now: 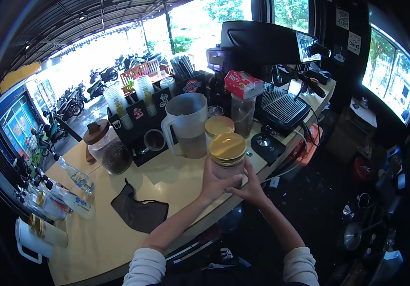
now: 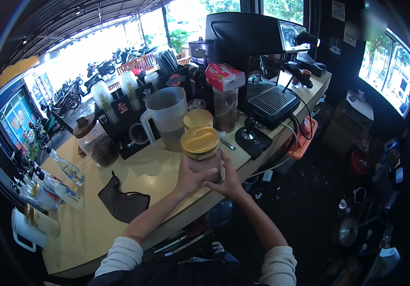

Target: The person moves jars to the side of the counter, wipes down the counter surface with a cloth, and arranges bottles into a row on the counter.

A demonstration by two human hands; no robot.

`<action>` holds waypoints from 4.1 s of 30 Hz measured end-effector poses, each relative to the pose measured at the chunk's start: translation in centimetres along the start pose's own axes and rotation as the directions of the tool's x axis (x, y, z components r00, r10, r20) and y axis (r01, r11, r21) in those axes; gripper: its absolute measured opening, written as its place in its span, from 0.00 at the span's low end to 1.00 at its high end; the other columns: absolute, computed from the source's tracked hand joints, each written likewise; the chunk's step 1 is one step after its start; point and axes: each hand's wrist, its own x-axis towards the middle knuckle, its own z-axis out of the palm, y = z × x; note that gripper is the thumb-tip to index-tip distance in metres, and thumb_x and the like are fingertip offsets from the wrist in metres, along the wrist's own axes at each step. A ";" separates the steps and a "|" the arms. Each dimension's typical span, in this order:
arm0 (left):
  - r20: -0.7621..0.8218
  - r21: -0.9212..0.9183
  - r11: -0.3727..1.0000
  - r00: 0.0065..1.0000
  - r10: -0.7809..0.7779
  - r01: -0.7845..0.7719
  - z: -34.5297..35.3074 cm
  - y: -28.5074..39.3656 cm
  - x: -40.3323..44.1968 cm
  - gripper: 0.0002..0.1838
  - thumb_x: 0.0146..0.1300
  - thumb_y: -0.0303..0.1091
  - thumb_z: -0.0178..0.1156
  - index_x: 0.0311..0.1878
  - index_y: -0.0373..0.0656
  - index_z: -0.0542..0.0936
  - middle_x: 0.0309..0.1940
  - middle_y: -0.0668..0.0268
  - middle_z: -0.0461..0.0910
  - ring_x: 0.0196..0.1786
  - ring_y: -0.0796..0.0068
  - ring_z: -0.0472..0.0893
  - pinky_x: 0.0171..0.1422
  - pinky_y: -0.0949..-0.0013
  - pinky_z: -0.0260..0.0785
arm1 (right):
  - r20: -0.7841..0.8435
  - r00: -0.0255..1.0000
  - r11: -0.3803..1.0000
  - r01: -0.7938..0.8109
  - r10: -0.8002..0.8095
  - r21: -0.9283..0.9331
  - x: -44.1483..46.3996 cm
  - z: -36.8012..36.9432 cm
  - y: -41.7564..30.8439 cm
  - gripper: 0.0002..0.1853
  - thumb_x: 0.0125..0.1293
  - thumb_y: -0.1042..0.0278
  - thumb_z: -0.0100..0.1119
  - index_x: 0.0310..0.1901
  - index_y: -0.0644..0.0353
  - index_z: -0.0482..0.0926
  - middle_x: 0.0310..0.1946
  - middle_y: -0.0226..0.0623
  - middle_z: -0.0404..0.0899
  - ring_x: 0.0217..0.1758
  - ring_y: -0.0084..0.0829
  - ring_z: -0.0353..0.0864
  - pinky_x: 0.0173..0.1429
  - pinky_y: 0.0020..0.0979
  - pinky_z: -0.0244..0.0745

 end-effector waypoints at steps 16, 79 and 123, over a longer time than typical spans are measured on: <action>0.051 0.493 0.868 0.998 0.045 -0.065 -0.8 -3.2 -1.3 0.46 0.54 0.40 0.69 0.70 0.41 0.52 0.67 0.55 0.58 0.70 0.57 0.59 0.69 0.52 0.57 | -0.082 0.996 0.997 -0.020 0.026 0.070 2.4 -1.8 5.6 0.51 0.39 0.66 0.77 0.63 0.64 0.53 0.57 0.45 0.66 0.62 0.37 0.67 0.65 0.37 0.63; -0.535 0.814 0.500 0.718 0.446 0.296 -45.4 26.1 -42.6 0.62 0.35 0.50 0.79 0.70 0.38 0.52 0.63 0.55 0.61 0.69 0.61 0.58 0.72 0.55 0.53 | 0.622 0.739 0.850 -0.131 -0.259 0.509 -7.9 57.9 -25.7 0.55 0.35 0.61 0.77 0.65 0.62 0.52 0.56 0.44 0.65 0.60 0.40 0.68 0.63 0.40 0.66; -0.503 0.557 0.792 0.656 0.562 -0.252 -39.1 26.7 -35.8 0.49 0.38 0.29 0.76 0.65 0.35 0.60 0.53 0.56 0.72 0.58 0.66 0.74 0.60 0.64 0.71 | 0.284 0.942 0.893 0.035 -0.180 0.448 -6.0 42.5 -19.8 0.50 0.37 0.66 0.79 0.59 0.63 0.53 0.53 0.41 0.62 0.59 0.35 0.66 0.64 0.36 0.63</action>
